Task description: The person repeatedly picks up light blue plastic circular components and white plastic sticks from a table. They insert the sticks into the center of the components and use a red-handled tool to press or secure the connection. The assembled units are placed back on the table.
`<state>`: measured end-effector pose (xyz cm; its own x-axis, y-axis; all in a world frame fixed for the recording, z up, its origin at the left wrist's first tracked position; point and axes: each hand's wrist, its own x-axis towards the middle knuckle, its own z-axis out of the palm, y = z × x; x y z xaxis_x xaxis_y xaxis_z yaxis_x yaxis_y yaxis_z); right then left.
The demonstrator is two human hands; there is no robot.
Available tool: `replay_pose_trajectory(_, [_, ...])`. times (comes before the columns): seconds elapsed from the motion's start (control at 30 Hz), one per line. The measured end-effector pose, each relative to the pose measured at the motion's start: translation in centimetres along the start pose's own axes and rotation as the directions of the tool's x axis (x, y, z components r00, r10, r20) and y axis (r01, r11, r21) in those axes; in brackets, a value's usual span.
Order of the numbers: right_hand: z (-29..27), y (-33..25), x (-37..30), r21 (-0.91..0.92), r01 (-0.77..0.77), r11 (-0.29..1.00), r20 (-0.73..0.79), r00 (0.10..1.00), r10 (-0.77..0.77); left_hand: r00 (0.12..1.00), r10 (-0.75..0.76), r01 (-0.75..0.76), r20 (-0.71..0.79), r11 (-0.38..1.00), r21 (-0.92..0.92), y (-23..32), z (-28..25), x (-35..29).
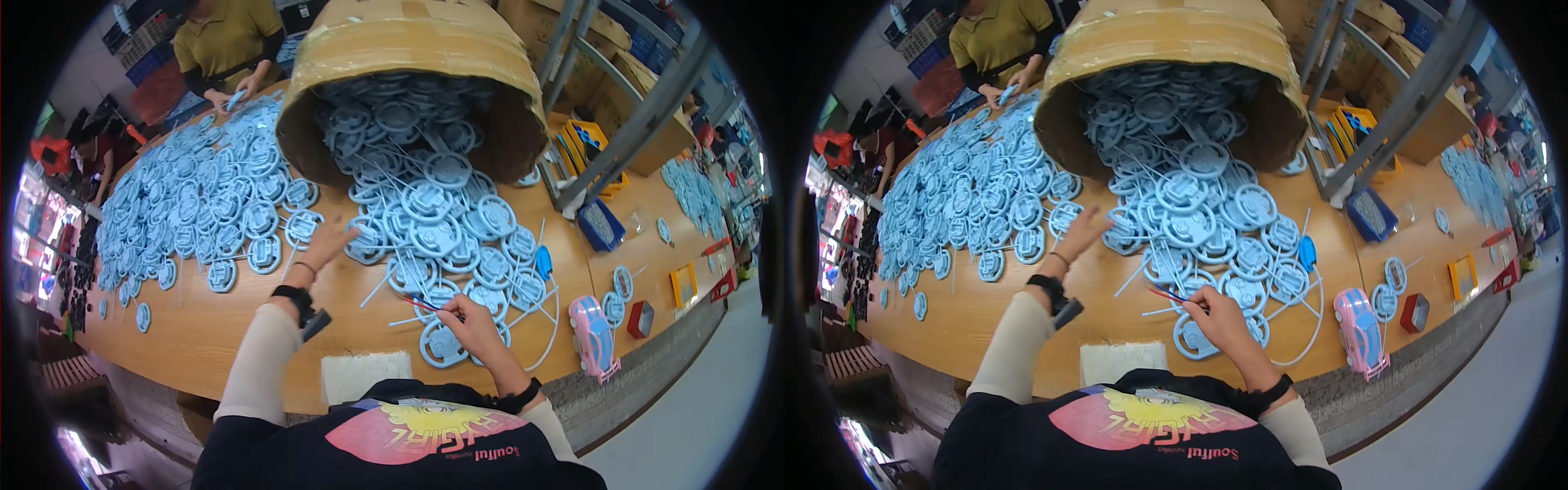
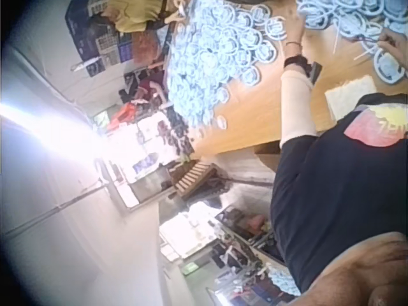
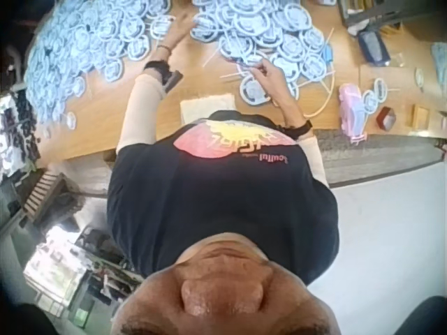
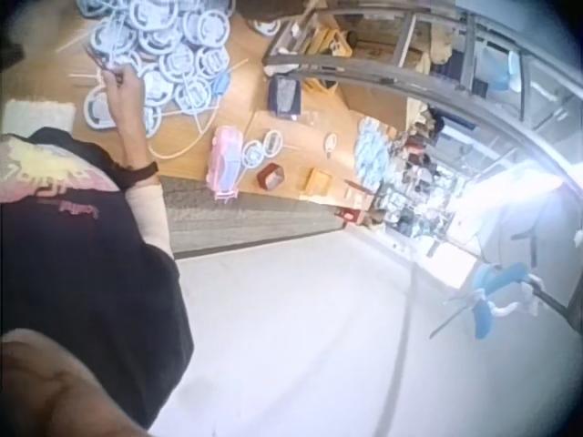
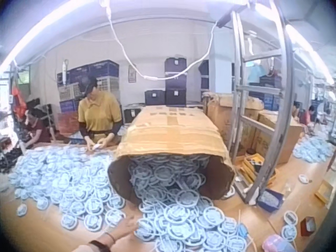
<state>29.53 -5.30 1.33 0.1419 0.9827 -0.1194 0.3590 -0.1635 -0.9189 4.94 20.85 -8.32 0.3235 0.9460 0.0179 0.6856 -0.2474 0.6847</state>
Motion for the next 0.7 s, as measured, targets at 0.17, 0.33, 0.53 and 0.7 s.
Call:
replay_pose_trajectory(0.17, [-0.3, 0.3, -0.6, 0.033, 0.000, 0.999, -0.020, 1.000, 0.000, 0.928, -0.189, 0.255, 0.321, 0.951, -0.177, 2.0, 1.1, 1.7])
replay_pose_trajectory(0.33, [0.2, 0.0, -0.3, 0.015, 0.039, 0.999, -0.014, 0.999, -0.038, 0.766, -0.210, 0.528, 0.608, 0.745, -0.407, 3.3, -3.3, -3.8])
replay_pose_trajectory(0.53, [1.4, -0.7, 0.0, -0.017, 0.106, 0.994, 0.050, 0.993, -0.105, 0.926, -0.219, 0.378, 0.309, 0.577, -0.724, 2.5, -3.8, -10.1])
replay_pose_trajectory(0.7, [1.5, -2.5, -0.5, -0.087, 0.156, 0.984, 0.088, 0.985, -0.148, 0.949, -0.144, 0.314, 0.279, 0.489, -0.814, 6.3, -6.6, -14.9])
